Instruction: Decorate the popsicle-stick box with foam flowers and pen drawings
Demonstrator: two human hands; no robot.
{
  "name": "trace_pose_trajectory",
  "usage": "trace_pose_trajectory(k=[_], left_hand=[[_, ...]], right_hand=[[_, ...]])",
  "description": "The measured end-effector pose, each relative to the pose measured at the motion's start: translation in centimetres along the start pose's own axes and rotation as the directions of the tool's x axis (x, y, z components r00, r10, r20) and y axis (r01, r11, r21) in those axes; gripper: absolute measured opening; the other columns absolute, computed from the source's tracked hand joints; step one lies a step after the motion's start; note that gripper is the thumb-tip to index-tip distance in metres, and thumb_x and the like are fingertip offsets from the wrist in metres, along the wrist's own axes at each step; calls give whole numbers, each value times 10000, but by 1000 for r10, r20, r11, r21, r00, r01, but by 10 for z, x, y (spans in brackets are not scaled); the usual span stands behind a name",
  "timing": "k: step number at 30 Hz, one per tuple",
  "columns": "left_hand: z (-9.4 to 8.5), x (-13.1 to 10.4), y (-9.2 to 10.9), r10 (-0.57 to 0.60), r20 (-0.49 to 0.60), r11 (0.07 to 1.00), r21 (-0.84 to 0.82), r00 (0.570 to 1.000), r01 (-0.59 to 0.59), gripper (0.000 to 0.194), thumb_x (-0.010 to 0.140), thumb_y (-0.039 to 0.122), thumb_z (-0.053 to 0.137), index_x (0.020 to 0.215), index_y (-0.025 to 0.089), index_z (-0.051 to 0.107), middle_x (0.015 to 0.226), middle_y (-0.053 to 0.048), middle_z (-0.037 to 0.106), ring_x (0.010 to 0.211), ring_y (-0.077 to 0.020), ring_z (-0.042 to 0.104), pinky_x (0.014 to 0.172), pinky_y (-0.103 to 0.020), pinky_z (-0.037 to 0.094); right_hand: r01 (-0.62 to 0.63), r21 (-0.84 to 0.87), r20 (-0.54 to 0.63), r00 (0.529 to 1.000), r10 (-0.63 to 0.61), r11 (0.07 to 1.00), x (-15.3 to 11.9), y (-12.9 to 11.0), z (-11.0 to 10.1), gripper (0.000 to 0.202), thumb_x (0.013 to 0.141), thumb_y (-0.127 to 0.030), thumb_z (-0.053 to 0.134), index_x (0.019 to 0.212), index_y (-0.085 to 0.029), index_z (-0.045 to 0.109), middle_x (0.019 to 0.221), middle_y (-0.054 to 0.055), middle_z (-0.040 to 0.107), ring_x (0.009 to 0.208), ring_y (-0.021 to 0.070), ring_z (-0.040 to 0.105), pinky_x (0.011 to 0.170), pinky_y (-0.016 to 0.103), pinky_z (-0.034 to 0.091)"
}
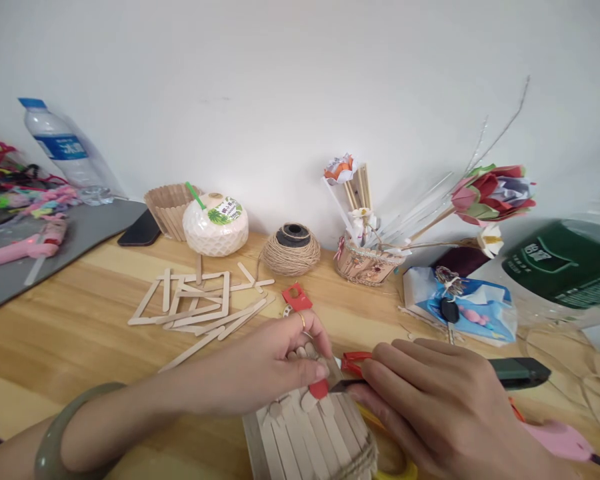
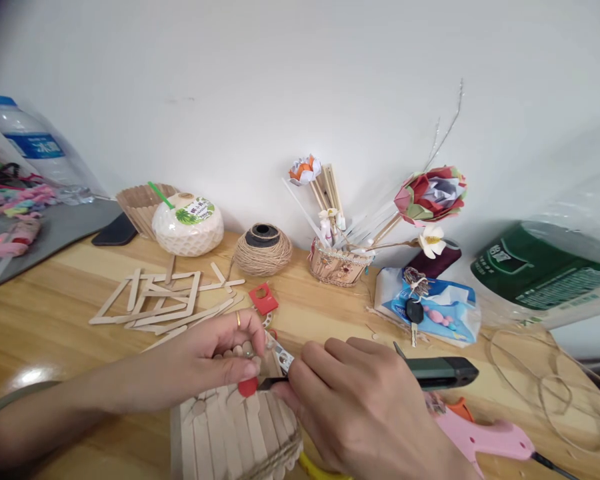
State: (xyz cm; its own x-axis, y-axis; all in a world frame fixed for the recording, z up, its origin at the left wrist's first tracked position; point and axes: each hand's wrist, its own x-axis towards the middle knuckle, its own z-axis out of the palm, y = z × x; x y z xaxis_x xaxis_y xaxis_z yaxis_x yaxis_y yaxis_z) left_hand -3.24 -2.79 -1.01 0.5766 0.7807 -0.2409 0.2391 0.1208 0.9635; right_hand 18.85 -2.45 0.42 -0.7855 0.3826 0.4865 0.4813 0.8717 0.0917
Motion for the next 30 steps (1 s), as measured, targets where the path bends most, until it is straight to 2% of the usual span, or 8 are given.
trace_pose_trajectory(k=[8, 14, 16, 21, 25, 30], left_hand=[[1, 1, -1, 2, -3, 1000, -29, 1000, -3, 124, 875, 334, 524, 936, 229, 500, 756, 26, 531, 655, -136, 462, 635, -267, 394], [3, 1, 3, -2, 0, 998, -64, 1000, 2, 119, 867, 316, 532, 924, 228, 476, 762, 28, 563, 615, -120, 423, 624, -262, 367], [3, 1, 5, -13, 11, 998, -64, 1000, 14, 126, 856, 318, 536, 909, 228, 466, 743, 34, 546, 611, -121, 417, 622, -264, 360], [1, 2, 5, 2, -6, 1000, -27, 1000, -2, 120, 853, 307, 533, 885, 222, 455, 740, 35, 530, 621, -120, 420, 619, -263, 355], [-2, 3, 1, 18, 5, 999, -28, 1000, -18, 112, 872, 310, 514, 890, 221, 450, 772, 23, 558, 639, -127, 451, 646, -281, 375], [-3, 4, 0, 8, 14, 999, -31, 1000, -7, 105, 864, 287, 522, 883, 221, 443, 738, 44, 523, 626, -119, 414, 617, -270, 338]], right_hand=[[-13, 43, 17, 1000, 12, 999, 0, -3, -1, 288, 959, -162, 438, 729, -180, 611, 584, -10, 568, 488, 137, 472, 470, 309, 273], [-19, 73, 55, 998, 15, 997, -2, -2, 1, 289, 967, -187, 432, 727, -184, 592, 596, -13, 571, 488, 133, 481, 467, 309, 273], [-38, 115, 89, 996, 28, 993, -1, -3, 0, 298, 971, -200, 426, 705, -190, 560, 600, -19, 561, 481, 126, 464, 462, 306, 264], [-148, 359, 262, 964, 53, 921, 2, -3, -6, 392, 1024, -294, 324, 676, -198, 478, 585, -50, 523, 487, 93, 464, 471, 269, 277], [-172, 316, 171, 978, 123, 933, 1, 1, -3, 360, 1006, -268, 365, 674, -191, 481, 580, -38, 496, 479, 93, 446, 471, 268, 262], [-129, 181, 86, 990, 115, 975, -3, 2, 6, 305, 964, -218, 446, 681, -183, 551, 570, -21, 505, 459, 115, 438, 461, 296, 247]])
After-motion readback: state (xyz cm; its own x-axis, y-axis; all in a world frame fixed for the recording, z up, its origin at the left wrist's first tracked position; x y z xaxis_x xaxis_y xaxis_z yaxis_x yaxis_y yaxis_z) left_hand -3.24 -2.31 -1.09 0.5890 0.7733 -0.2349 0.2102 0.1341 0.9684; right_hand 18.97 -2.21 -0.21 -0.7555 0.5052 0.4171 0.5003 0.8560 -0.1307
